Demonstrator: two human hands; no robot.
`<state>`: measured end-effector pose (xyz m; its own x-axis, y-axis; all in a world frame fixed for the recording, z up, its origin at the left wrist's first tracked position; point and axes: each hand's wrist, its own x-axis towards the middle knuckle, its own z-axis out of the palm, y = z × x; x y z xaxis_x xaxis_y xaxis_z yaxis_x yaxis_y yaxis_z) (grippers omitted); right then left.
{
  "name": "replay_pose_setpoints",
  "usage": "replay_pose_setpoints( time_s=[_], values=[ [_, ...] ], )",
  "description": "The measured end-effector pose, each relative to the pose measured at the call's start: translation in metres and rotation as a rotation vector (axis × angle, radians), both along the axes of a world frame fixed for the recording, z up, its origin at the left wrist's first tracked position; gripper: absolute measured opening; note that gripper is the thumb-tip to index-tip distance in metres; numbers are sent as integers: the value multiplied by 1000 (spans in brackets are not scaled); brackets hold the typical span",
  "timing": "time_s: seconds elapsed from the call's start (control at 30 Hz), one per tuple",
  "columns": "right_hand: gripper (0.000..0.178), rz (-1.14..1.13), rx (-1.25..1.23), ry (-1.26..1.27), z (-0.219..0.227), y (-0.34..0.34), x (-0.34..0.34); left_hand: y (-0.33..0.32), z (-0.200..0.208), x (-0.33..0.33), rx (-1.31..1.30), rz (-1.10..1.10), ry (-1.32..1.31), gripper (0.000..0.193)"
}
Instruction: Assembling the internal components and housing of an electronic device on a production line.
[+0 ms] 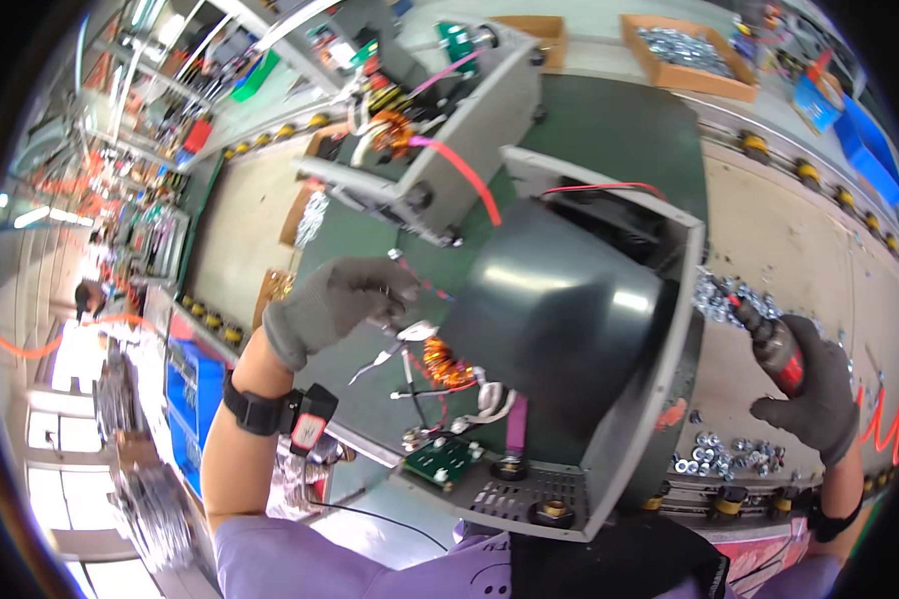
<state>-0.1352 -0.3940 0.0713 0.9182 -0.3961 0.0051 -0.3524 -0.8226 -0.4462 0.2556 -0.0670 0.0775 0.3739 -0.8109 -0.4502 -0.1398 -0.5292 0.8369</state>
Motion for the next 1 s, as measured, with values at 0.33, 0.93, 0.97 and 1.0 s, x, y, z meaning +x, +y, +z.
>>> replay_pose_setpoints(
  time_s=[0.33, 0.93, 0.97, 1.0],
  values=[
    [80, -184, 159, 64, 0, 6, -2, 28, -37, 3, 117, 288, -856, 30],
    [76, 40, -150, 78, 13, -6, 9, -122, 18, -96, -269, -1068, -1135, 89],
    [76, 66, -182, 44, 12, -7, 8, -123, 19, -94, -280, -1045, -1113, 88],
    [76, 61, -182, 45, 12, -8, 8, -124, 19, -92, -284, -1058, -1114, 88]
  ],
)
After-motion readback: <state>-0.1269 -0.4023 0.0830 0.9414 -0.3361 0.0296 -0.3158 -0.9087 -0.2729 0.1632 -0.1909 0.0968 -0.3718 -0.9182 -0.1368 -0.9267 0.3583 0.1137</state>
